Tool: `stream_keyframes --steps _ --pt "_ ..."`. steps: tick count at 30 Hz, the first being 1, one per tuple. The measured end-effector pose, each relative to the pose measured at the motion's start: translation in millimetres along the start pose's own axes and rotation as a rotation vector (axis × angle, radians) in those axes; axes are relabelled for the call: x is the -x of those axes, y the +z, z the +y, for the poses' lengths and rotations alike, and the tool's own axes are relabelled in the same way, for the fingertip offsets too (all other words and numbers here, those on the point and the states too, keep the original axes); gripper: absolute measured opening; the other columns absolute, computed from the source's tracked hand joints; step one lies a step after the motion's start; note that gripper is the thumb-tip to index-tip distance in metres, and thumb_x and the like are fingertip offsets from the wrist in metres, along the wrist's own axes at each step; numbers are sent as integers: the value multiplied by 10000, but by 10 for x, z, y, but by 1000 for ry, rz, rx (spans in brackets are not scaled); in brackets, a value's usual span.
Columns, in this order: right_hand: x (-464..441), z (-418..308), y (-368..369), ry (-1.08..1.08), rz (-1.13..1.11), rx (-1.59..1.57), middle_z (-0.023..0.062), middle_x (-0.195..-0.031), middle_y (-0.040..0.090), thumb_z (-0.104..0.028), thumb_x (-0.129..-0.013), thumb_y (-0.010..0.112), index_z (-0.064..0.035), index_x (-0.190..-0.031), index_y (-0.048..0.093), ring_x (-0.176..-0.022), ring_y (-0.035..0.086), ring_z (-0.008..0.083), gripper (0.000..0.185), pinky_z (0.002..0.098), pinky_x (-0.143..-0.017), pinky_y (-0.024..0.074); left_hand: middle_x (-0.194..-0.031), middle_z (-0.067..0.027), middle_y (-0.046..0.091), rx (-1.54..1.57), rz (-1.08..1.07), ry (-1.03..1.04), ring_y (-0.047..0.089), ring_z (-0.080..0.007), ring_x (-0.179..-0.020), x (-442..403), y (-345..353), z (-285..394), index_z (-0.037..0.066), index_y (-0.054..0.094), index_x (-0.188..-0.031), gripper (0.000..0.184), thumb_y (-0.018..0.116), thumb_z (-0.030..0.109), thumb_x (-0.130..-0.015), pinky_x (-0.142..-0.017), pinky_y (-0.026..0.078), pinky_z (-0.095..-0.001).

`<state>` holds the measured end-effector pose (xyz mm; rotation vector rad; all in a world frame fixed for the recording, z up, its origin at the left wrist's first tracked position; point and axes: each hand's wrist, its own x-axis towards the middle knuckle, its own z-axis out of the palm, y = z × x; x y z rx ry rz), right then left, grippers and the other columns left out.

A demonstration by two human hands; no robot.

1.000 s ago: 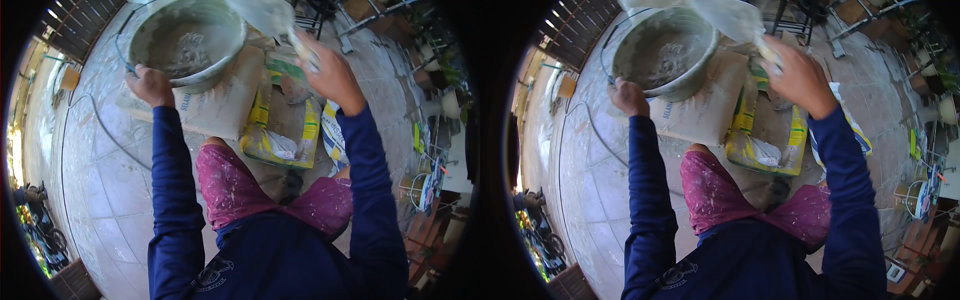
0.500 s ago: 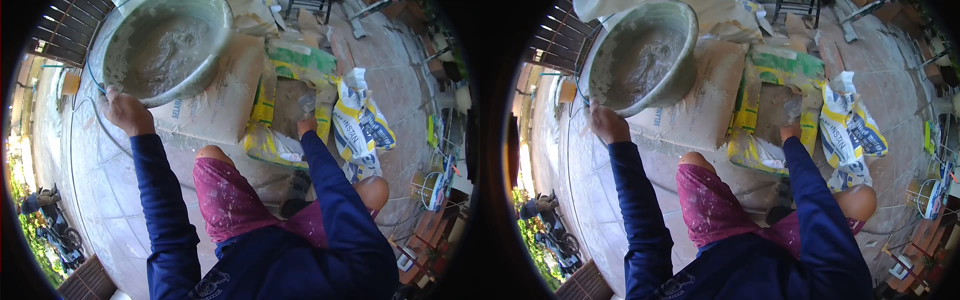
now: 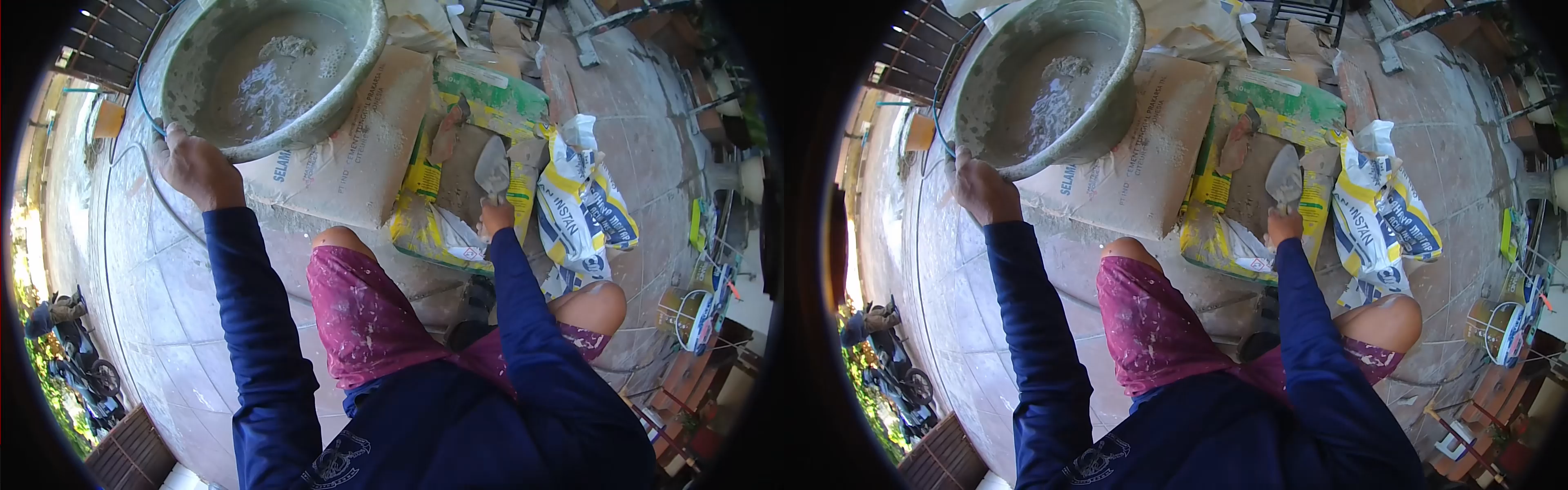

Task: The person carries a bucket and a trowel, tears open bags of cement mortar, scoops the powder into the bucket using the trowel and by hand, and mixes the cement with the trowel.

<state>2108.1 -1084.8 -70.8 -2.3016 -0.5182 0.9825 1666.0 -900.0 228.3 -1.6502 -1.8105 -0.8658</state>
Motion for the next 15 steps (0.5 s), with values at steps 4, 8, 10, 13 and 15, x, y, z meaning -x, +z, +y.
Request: stream_keyframes --steps 4,8,10,13,15 --pt "-390 237 67 -144 147 211 160 -691 636 -191 -796 617 -14 -976 632 -541 621 304 253 443 -489 498 -918 -239 587 213 -54 -178 570 -347 -790 11 -23 68 -78 600 -886 177 459 24 -862 -698 461 -378" --pt "-842 319 111 -553 -36 1152 159 -903 691 -228 -831 523 -92 -906 706 -854 658 341 241 524 -789 475 -908 -200 586 487 95 -384 552 -285 -803 36 90 75 -62 562 -933 208 442 107 -910 -721 429 -354" --pt "-861 504 100 -435 185 646 189 -948 685 -253 -797 598 -78 -1016 692 -896 665 303 296 482 -769 499 -883 -123 572 870 125 -679 519 -196 -800 -64 -24 406 -50 559 -1033 242 426 126 -933 -730 409 -313" --pt "-419 -14 -37 -296 28 407 233 -972 660 -271 -769 646 -14 -1093 639 -948 634 360 414 459 -822 488 -863 -59 559 941 211 -680 490 -128 -773 -83 50 462 -37 557 -1093 258 415 117 -943 -708 399 -274" --pt "-434 -174 17 -434 67 433 268 -1040 635 -272 -752 653 -13 -1128 622 -1007 598 411 458 467 -844 478 -870 -60 560 982 208 -707 490 -130 -774 -87 64 465 -38 553 -1100 259 412 111 -942 -709 402 -274"
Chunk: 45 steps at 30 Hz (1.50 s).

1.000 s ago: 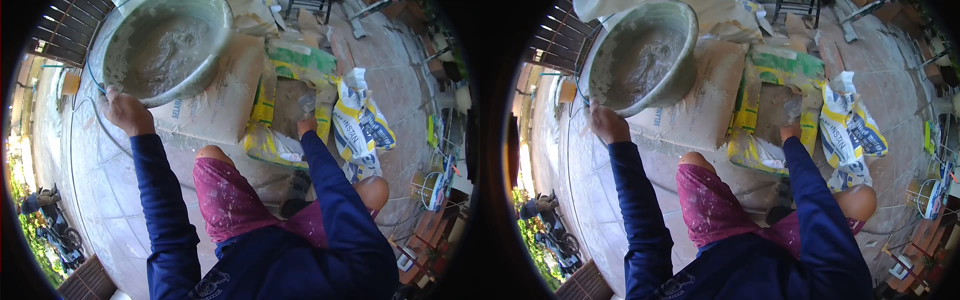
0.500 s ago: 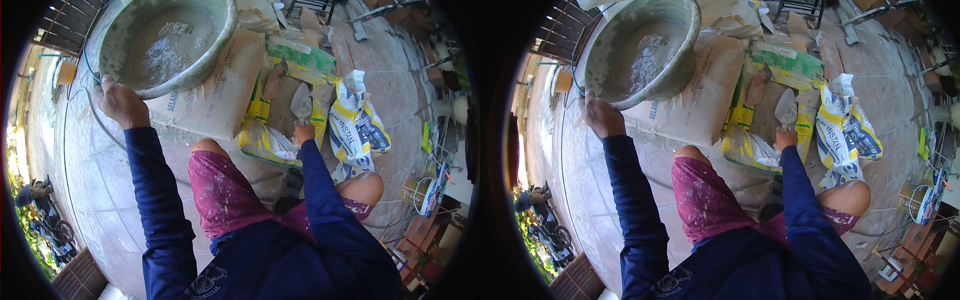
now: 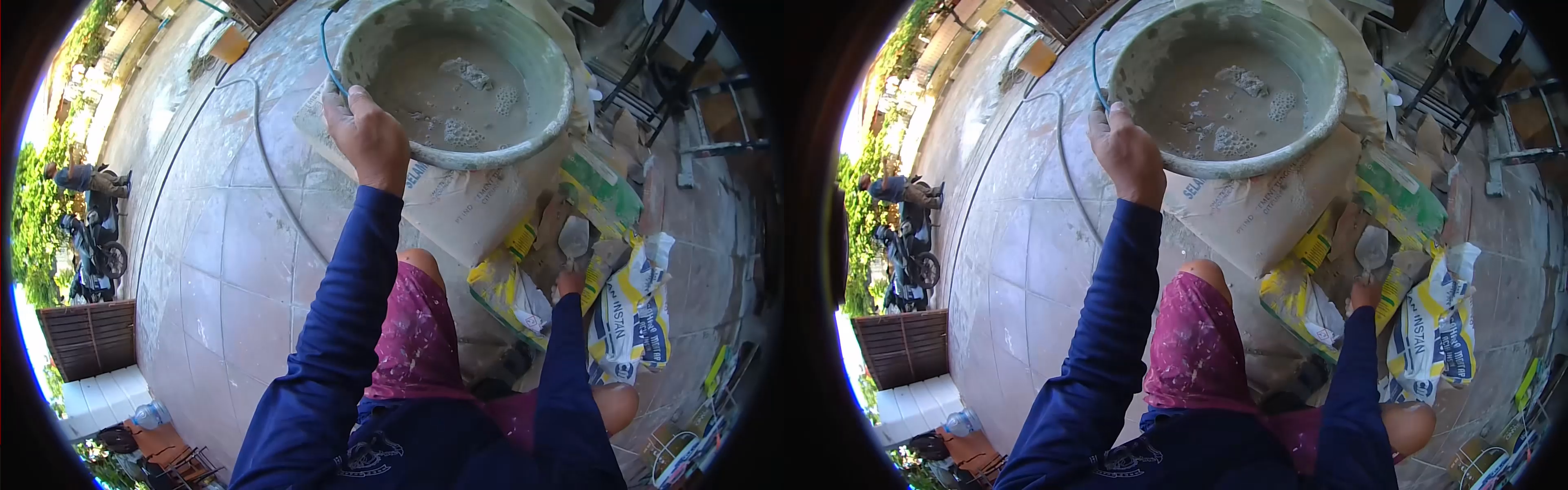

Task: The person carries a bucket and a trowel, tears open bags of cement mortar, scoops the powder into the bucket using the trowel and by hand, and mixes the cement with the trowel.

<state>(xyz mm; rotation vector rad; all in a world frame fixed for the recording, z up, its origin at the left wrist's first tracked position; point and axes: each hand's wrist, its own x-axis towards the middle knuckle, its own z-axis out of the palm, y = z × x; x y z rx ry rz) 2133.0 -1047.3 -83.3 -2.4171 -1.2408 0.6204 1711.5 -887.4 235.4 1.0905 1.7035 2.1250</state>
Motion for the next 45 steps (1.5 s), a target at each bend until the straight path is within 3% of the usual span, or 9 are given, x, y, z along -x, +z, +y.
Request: stream_keyframes --steps 9,11,13,22,26,29,32,38,45 --pt "-761 -193 46 -49 -199 226 286 -1086 602 -294 -693 697 15 -1122 578 -1045 569 429 542 460 -894 464 -873 -145 577 -86 -108 61 520 -233 -783 -33 -111 -255 -84 550 -994 260 413 123 -916 -728 413 -342" --pt "-718 -84 49 -295 -173 481 252 -1082 624 -275 -744 671 -33 -1205 559 -1043 587 398 532 452 -893 475 -771 -102 531 75 -95 26 469 -189 -692 -23 -67 -190 -65 545 -911 241 418 140 -913 -645 389 -307" --pt "-473 -239 -39 -367 -269 145 254 -1090 619 -235 -739 671 -62 -1263 535 -1038 589 389 569 444 -892 479 -755 -93 522 -239 -163 327 458 -182 -681 -77 -143 -210 -63 545 -903 248 421 152 -911 -640 390 -308" --pt "457 -260 -524 -497 -646 110 244 -1089 627 -122 -756 628 -57 -1243 558 -1036 598 381 496 396 -899 480 -867 -228 610 -756 -135 573 583 -378 -863 -188 -258 -174 -60 615 -919 181 476 -5 -817 -768 467 -413" --pt "593 83 -421 -580 -624 57 226 -1043 656 -87 -755 624 -44 -1256 549 -883 666 337 508 359 -788 530 -967 -252 587 -684 -219 418 560 -344 -854 -273 -331 -204 -153 533 -1000 337 427 140 -873 -788 421 -398" --pt "840 -336 -877 -72 -814 -18 168 -846 683 -73 -779 621 -46 -1256 557 -589 666 236 482 325 -572 539 -930 -238 594 -328 -89 271 564 -337 -848 -218 -230 -192 -139 530 -1020 319 428 128 -877 -794 422 -387" --pt "939 -189 -1004 -59 -797 -158 75 -646 616 -76 -829 615 -52 -1312 505 -410 565 133 496 281 -399 472 -886 -218 590 -156 -70 86 549 -323 -800 -93 -187 74 -134 524 -1009 306 433 129 -882 -772 422 -381" --pt "1111 -314 -1662 -3 -717 -212 64 -595 586 -159 -856 651 -27 -1230 562 -403 547 130 407 289 -384 441 -841 -179 577 -200 -52 154 517 -268 -748 -153 -222 -55 -94 524 -980 256 445 136 -899 -745 421 -359" --pt "1131 -930 -2508 -191 -636 -273 30 -645 561 -138 -881 651 -41 -1231 551 -426 530 110 377 262 -382 444 -1041 -306 554 -59 23 22 510 -439 -989 -84 -177 173 -124 518 -1090 357 415 157 -895 -909 357 -467"
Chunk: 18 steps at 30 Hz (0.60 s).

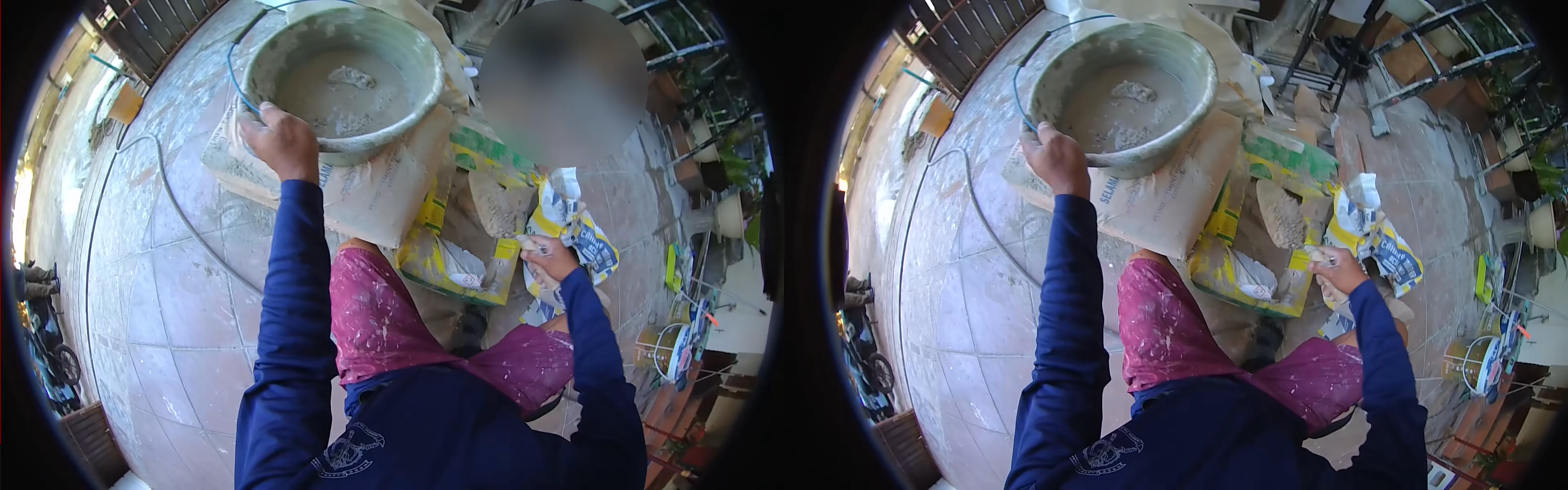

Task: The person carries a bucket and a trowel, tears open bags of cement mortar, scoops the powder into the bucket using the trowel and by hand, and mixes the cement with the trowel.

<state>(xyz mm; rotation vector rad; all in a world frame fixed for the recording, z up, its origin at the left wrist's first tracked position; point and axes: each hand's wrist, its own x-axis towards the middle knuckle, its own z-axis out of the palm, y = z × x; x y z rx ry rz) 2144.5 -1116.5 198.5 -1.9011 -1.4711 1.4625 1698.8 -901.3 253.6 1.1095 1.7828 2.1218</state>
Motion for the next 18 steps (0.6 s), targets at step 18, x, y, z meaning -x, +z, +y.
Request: stream_keyframes --steps 18 --pt "-1008 -3586 421 -252 -251 314 98 -675 601 -224 -852 638 46 -1021 611 -483 587 152 320 291 -396 489 -1245 -349 450 -142 -19 -106 401 -463 -1184 32 1 142 -139 446 -1223 452 414 191 -915 -1032 276 -473"
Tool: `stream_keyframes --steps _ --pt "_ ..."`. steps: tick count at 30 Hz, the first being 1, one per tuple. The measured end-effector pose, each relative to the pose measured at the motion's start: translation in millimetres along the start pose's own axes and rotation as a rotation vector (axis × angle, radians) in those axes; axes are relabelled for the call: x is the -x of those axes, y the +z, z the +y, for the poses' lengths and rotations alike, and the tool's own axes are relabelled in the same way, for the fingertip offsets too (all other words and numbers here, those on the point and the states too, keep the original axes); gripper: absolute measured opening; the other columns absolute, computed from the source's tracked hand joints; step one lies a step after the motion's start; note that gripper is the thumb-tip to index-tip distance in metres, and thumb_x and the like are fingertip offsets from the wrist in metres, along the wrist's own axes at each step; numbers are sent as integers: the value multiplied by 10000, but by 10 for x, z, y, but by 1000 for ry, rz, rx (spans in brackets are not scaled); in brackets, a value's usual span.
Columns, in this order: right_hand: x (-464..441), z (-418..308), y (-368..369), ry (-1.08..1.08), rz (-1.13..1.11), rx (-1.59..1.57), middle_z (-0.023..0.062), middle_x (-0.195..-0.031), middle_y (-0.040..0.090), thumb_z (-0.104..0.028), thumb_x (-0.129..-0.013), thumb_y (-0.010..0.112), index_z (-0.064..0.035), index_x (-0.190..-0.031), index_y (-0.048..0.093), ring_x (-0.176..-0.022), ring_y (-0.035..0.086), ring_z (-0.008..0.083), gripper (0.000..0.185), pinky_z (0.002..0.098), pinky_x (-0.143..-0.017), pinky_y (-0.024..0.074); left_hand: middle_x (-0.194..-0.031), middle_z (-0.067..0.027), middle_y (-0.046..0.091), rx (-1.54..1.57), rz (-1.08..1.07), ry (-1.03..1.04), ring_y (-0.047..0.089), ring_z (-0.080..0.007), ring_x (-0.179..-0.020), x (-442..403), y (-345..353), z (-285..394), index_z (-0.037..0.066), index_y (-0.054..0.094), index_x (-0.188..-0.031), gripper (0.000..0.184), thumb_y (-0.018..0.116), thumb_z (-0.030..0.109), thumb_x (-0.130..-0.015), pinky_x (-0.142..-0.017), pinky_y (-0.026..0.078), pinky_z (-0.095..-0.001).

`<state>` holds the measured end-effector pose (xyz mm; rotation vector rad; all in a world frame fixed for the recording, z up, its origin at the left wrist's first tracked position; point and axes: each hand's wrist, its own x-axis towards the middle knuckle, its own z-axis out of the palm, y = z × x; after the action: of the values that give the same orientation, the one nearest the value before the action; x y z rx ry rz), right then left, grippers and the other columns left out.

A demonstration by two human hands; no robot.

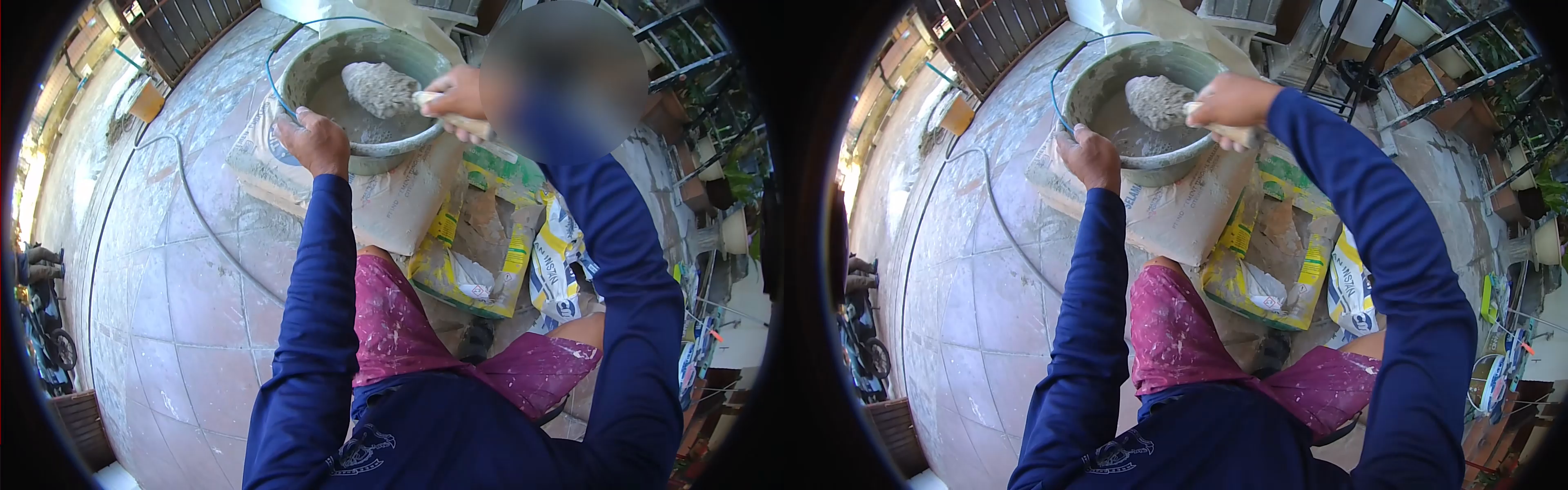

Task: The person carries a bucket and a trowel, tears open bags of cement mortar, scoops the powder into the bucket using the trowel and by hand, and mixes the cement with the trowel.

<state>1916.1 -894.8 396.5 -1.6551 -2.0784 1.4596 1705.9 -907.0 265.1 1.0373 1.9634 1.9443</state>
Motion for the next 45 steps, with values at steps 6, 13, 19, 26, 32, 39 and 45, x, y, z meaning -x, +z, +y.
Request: stream_keyframes --steps 6,13,19,26,32,39,45 --pt "-353 -129 171 -231 44 385 109 -605 591 -156 -810 644 20 -1002 636 -377 555 177 261 331 -372 442 -1216 -358 484 124 11 68 424 -477 -1173 -54 69 -129 -155 448 -1226 481 431 201 -904 -1036 290 -458" --pt "295 148 190 -546 668 694 235 -882 638 -108 -698 622 6 -910 620 -861 618 403 240 459 -757 495 -1124 -274 559 219 -46 15 541 -368 -1024 -20 27 -30 -129 512 -1146 385 427 146 -891 -927 386 -401" --pt "831 1981 499 -52 1015 254 227 -968 638 -211 -736 647 -19 -1123 558 -892 626 394 441 447 -765 506 -954 -216 603 200 -8 18 567 -306 -855 -13 34 -102 -119 527 -1076 335 433 145 -894 -820 426 -370" --pt "152 4833 1540 545 814 165 272 -1160 576 -173 -644 694 25 -1217 498 -1084 562 401 638 424 -914 462 -914 -219 583 93 -73 130 553 -285 -817 -12 27 -208 -119 536 -1049 310 421 133 -910 -763 429 -391" --pt "-316 5007 1828 571 885 3 242 -1146 593 -127 -642 689 2 -1241 497 -1103 549 405 642 427 -924 452 -953 -241 572 -99 -119 289 548 -321 -829 -105 -53 -364 -125 561 -1000 285 408 97 -907 -780 433 -390" --pt "-84 4869 1144 267 1115 15 254 -1090 591 -127 -639 730 -17 -1139 542 -1071 559 401 546 435 -872 463 -1023 -267 573 -98 -127 234 557 -384 -912 -101 -17 -334 -122 586 -1017 308 379 72 -899 -807 424 -412" --pt "983 4231 -697 549 1328 499 250 -961 634 -211 -702 719 -4 -1025 603 -944 589 446 401 457 -822 478 -1010 -263 582 -110 -111 180 557 -394 -912 2 -18 -153 -122 595 -1006 331 368 97 -904 -817 421 -433"
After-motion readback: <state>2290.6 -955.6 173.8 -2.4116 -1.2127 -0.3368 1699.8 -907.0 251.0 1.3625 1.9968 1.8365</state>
